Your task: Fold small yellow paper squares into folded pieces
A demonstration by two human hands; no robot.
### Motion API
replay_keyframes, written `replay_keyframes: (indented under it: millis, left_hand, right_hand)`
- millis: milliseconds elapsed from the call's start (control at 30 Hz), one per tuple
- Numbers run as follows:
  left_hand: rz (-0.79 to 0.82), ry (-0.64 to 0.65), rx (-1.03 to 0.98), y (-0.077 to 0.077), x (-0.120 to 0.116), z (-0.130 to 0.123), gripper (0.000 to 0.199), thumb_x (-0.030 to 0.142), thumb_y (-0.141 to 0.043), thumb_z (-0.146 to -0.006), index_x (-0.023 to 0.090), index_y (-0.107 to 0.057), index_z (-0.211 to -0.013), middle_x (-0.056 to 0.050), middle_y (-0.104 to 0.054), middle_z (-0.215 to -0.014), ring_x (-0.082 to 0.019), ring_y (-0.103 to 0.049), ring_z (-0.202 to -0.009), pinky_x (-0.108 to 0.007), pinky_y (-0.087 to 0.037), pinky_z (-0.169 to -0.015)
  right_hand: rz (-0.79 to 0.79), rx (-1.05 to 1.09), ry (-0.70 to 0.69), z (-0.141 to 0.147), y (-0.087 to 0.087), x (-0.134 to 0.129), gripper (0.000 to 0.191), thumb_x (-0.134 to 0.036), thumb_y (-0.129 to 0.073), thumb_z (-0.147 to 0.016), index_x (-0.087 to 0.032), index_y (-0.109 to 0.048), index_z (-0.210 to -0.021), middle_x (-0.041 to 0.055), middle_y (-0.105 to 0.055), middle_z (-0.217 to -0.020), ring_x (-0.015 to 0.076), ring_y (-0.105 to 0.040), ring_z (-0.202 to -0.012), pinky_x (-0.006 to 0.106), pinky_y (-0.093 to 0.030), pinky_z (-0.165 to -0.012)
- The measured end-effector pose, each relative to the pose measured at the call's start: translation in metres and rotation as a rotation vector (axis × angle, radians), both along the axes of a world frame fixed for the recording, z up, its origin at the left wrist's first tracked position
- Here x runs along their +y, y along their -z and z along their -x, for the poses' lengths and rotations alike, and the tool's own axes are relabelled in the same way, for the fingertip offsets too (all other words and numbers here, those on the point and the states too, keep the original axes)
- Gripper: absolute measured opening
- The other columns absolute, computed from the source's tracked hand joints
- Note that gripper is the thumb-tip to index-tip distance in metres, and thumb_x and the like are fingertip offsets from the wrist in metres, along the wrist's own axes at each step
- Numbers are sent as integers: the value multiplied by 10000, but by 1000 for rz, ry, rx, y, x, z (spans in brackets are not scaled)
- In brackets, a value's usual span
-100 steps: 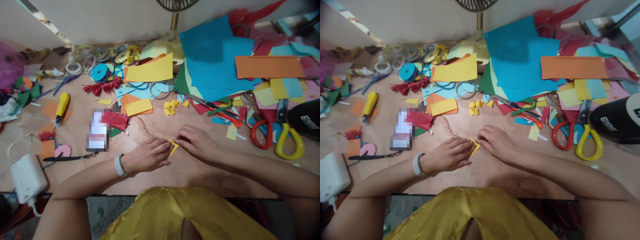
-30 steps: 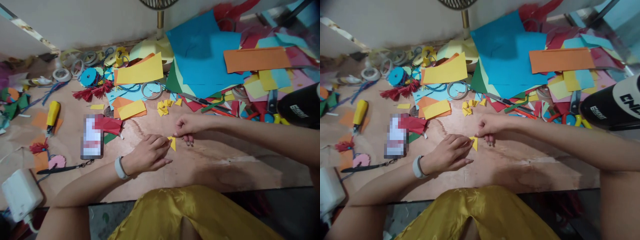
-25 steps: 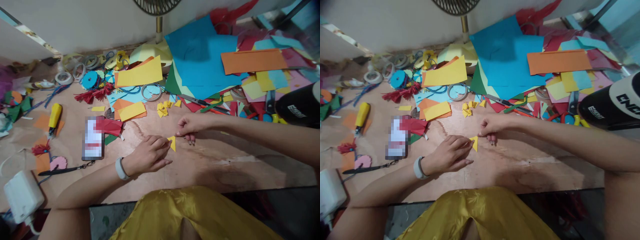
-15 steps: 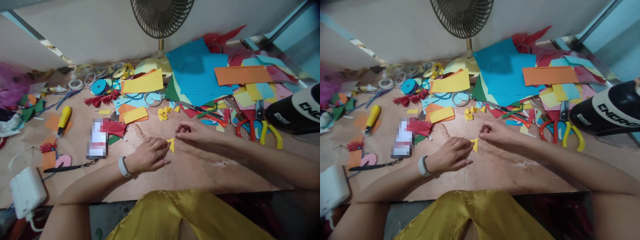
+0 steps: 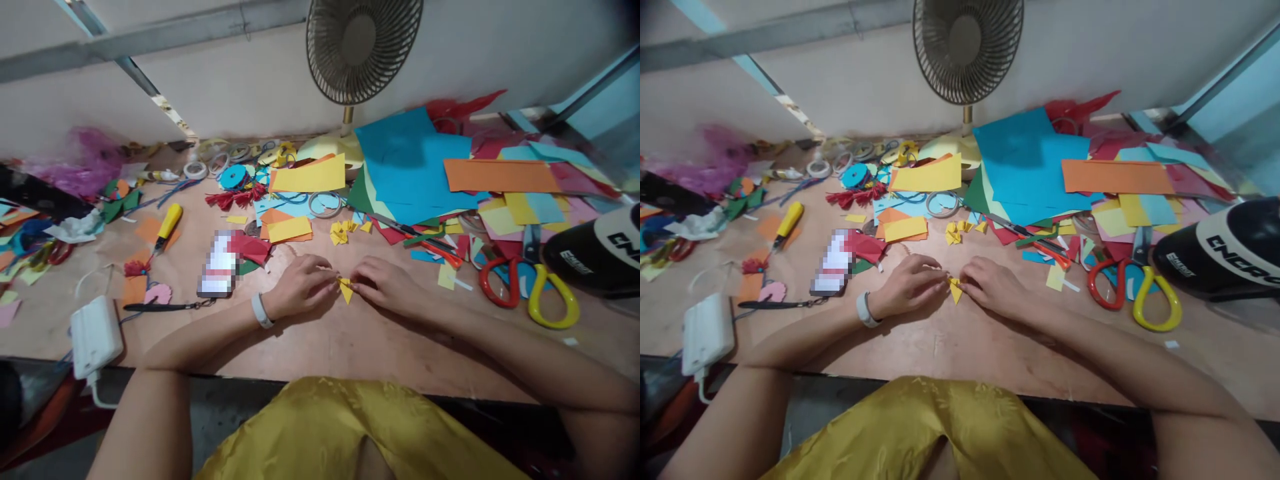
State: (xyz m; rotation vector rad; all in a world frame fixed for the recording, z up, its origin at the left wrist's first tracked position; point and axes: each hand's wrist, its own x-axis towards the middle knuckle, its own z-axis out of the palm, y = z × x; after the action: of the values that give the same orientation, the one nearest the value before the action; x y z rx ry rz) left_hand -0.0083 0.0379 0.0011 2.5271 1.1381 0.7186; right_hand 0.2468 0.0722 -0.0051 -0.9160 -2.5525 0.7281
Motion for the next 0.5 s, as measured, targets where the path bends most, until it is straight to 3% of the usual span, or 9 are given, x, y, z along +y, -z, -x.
replay_keyframes:
  millis: [167, 300, 400, 500]
  left_hand:
    - [55, -13, 13, -3, 3, 2, 357, 397, -496, -1035, 171, -751, -1144, -143, -677, -1134, -221, -646, -1040, -392, -532, -927]
    - [105, -42, -37, -7, 5, 0, 372, 409, -495, -1035, 160, -762, -1106, -131, -669, -1091, -211, -643, -1015, -376, -534, -921]
    - [189, -88, -123, -5, 6, -5, 357, 420, -521, -1025, 148, -744, -1090, -122, -675, -1056, -203, -656, -982, -367, -555, -894]
    - [247, -138, -237, 0, 7, -12, 366, 391, -489, -1043, 144, -627, -1275, -131, -692, -1087, -187, -687, -955, -335, -593, -811]
  right_hand:
    - [-366, -93, -92, 3, 2, -5, 178, -273, -521, -1012, -154, -654, -1022, 115, -676, -934, 234, -619, -834, 335, -457, -718]
    - [-508, -127, -131, 3, 9, -3, 256, -156, -445, -1012, -151, -668, -887, 97, -657, -803, 218, -591, -729, 330, -412, -647]
    - [-369, 3, -39, 2, 8, -1, 266, -176, -450, -1005, -159, -673, -862, 111, -680, -823, 226, -607, -760, 344, -434, -674]
    - [75, 280, 194, 4, -1, -2, 240, -334, -520, -994, -182, -663, -875, 80, -684, -832, 206, -612, -757, 330, -456, -667]
